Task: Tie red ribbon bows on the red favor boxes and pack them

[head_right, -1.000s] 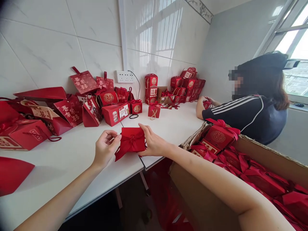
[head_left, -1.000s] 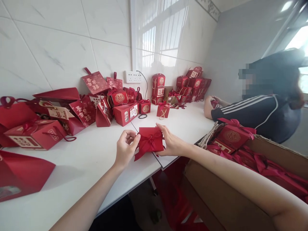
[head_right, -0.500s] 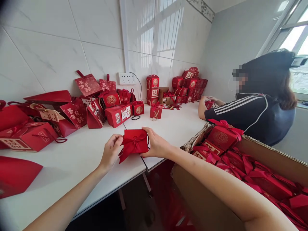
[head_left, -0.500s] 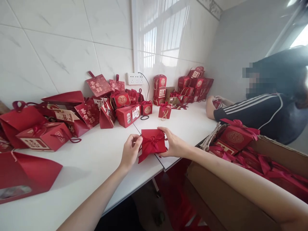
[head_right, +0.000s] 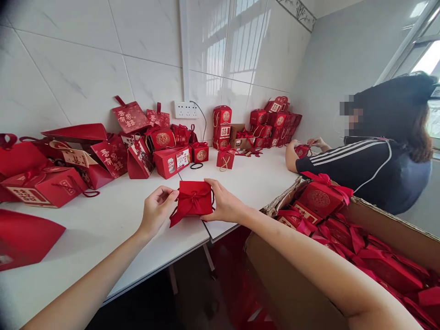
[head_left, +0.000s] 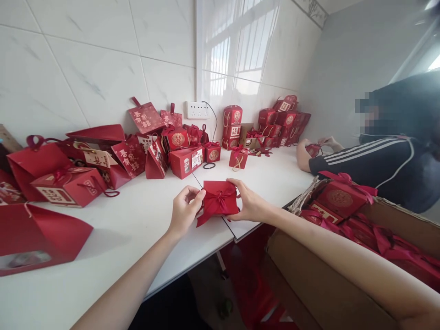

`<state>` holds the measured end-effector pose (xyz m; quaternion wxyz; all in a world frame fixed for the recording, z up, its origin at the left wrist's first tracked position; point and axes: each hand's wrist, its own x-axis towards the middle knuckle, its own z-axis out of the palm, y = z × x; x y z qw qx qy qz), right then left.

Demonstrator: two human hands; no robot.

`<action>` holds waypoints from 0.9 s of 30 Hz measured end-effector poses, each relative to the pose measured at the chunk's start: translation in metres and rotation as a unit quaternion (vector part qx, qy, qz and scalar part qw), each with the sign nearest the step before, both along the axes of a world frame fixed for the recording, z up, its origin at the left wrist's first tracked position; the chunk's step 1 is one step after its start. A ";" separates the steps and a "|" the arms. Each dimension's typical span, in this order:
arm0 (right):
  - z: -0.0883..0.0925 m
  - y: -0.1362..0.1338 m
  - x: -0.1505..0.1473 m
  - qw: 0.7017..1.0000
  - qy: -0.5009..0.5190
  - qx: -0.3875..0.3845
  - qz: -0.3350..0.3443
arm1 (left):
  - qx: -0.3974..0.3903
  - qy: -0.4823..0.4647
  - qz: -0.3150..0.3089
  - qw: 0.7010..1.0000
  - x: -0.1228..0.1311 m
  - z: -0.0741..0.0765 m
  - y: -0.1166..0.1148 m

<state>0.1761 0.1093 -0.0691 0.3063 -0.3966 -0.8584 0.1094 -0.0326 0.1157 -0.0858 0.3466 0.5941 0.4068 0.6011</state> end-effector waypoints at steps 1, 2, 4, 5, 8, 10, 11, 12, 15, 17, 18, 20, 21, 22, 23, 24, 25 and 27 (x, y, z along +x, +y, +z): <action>0.000 0.000 0.000 1.000 -0.001 0.003 -0.001 | 0.000 -0.005 0.000 1.000 0.000 0.001 -0.001; 0.001 -0.001 -0.001 1.000 -0.003 0.003 -0.002 | 0.000 -0.008 0.000 1.000 0.000 0.003 -0.002; 0.001 -0.001 -0.002 1.000 -0.009 -0.001 -0.002 | 0.003 -0.012 0.006 1.000 0.001 0.005 -0.005; 0.001 -0.001 -0.002 1.000 -0.011 -0.003 -0.001 | 0.007 -0.011 0.013 1.000 0.001 0.005 -0.007; 0.001 -0.001 -0.004 1.000 -0.011 0.006 -0.007 | 0.056 0.022 0.040 0.997 0.002 0.004 -0.012; 0.001 -0.002 -0.005 0.999 -0.006 0.029 -0.011 | 0.145 0.071 0.044 0.986 0.003 0.001 -0.015; 0.002 -0.003 -0.006 0.999 -0.003 0.045 -0.011 | 0.204 0.099 0.038 0.973 0.003 0.000 -0.017; 0.002 -0.004 -0.006 0.998 -0.002 0.061 -0.010 | 0.267 0.128 0.029 0.955 0.003 -0.002 -0.018; 0.006 -0.008 -0.007 0.995 0.000 0.104 -0.001 | 0.434 0.199 0.001 0.879 0.004 -0.004 -0.020; 0.008 -0.010 -0.008 0.992 0.003 0.123 0.001 | 0.499 0.229 0.002 0.836 0.004 -0.003 -0.021; 0.010 -0.011 -0.008 0.992 0.005 0.130 -0.001 | 0.518 0.239 0.008 0.821 0.004 -0.003 -0.022; 0.012 -0.013 -0.008 0.991 0.006 0.136 -0.005 | 0.538 0.251 0.015 0.804 0.005 -0.002 -0.023; 0.013 -0.013 -0.008 0.990 0.006 0.137 -0.006 | 0.540 0.250 0.015 0.804 0.005 -0.001 -0.024; 0.013 -0.014 -0.007 0.990 0.008 0.138 -0.005 | 0.533 0.242 0.011 0.811 0.005 -0.001 -0.025; 0.013 -0.014 -0.007 0.990 0.010 0.138 -0.004 | 0.514 0.227 0.009 0.827 0.006 0.000 -0.025; 0.013 -0.014 -0.006 0.990 0.013 0.138 -0.003 | 0.479 0.203 0.014 0.854 0.007 0.001 -0.025; 0.013 -0.013 -0.005 0.990 0.016 0.137 -0.001 | 0.427 0.173 0.028 0.887 0.007 0.002 -0.025; 0.013 -0.012 -0.003 0.991 0.015 0.135 0.006 | 0.280 0.107 0.070 0.952 0.007 0.005 -0.021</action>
